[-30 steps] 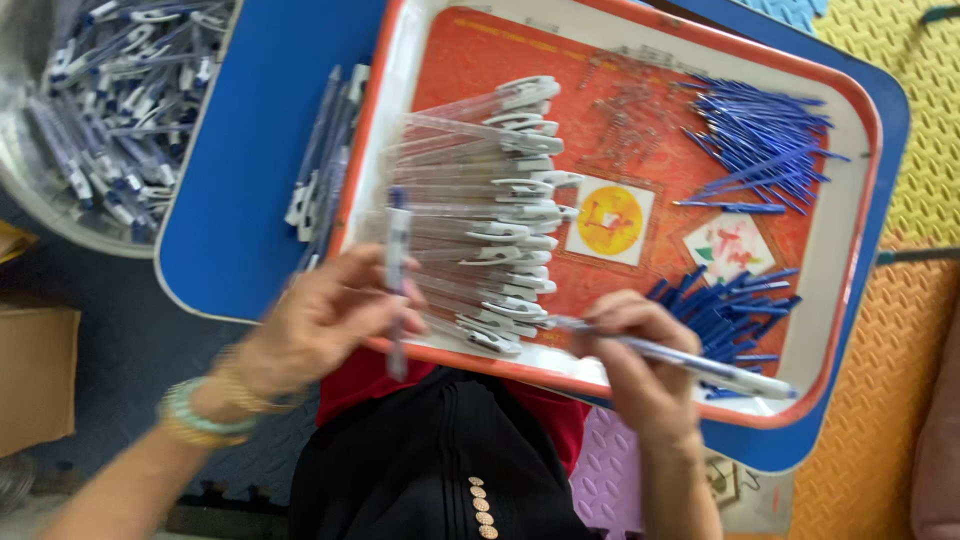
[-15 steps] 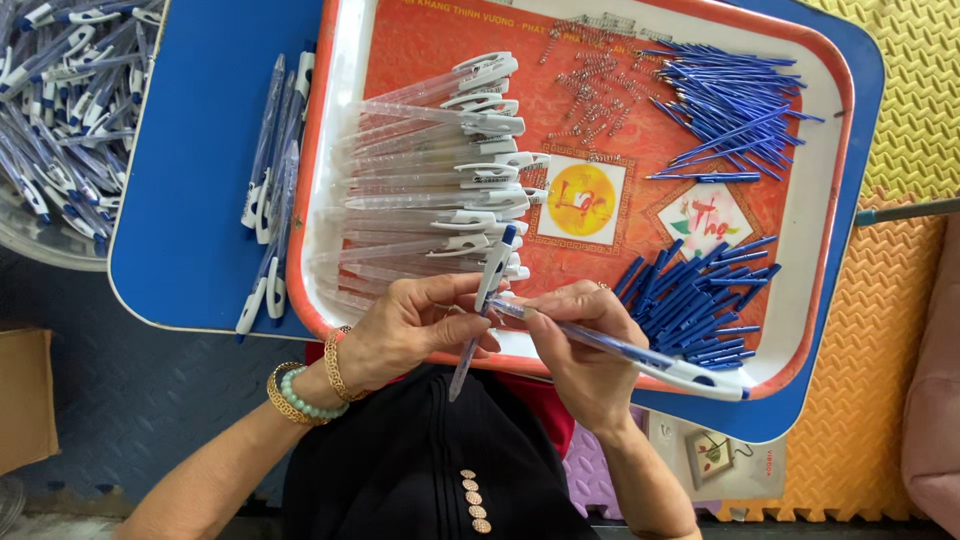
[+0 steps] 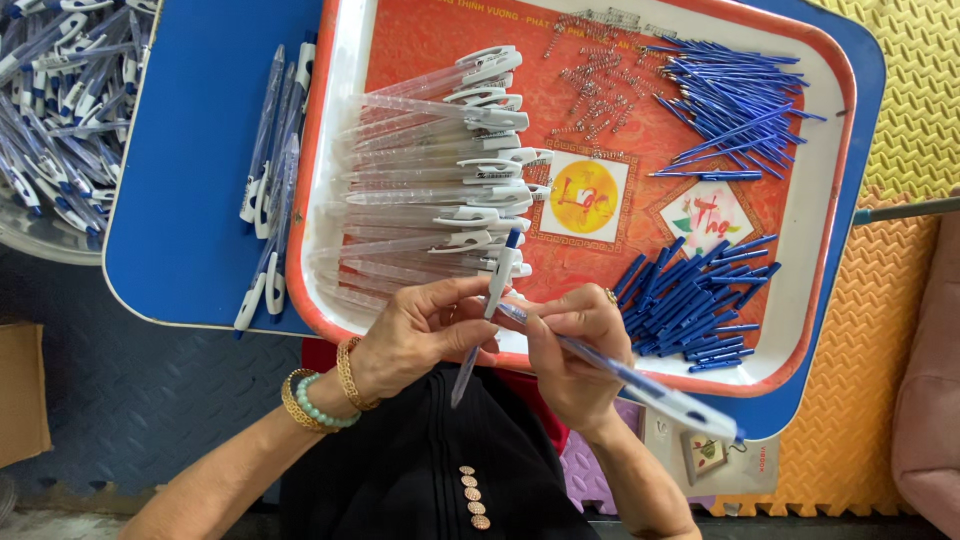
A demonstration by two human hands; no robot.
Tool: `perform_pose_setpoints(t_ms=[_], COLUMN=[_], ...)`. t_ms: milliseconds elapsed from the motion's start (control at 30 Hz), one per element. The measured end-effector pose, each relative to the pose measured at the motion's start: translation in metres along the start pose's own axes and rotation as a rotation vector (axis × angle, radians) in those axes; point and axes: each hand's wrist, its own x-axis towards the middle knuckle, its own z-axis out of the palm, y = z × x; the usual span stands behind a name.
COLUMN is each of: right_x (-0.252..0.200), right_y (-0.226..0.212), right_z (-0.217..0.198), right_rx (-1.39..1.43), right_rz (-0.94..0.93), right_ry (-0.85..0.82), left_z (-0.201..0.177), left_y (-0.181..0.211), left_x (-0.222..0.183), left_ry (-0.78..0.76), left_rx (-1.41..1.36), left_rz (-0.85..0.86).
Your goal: The person assembles ballpoint pens by hand, inserting ink cartridges and springs into pen barrels and attaching the caps while working over trays.
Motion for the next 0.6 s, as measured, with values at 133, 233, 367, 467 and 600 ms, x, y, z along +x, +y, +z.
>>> perform_pose_setpoints(t_ms=[133, 233, 367, 467, 600], right_x=[0.003, 0.008, 0.019, 0.054, 0.085], right_y=[-0.003, -0.010, -0.022, -0.031, -0.021], right_z=[-0.002, -0.004, -0.008, -0.022, -0.028], right_rx=[0.002, 0.012, 0.027, -0.086, -0.037], right_rz=[-0.032, -0.085, -0.163, -0.100, 0.280], right_ry=[-0.005, -0.011, -0.015, -0.102, -0.419], left_z=[0.012, 0.011, 0.012, 0.016, 0.014], left_y=[0.005, 0.000, 0.008, 0.023, 0.016], left_x=[-0.001, 0.002, -0.003, -0.008, -0.004], left_ry=[0.012, 0.024, -0.017, -0.114, -0.244], left_rx=[0.009, 0.019, 0.019, 0.060, 0.097], left_rz=[-0.004, -0.014, -0.051, -0.096, -0.153])
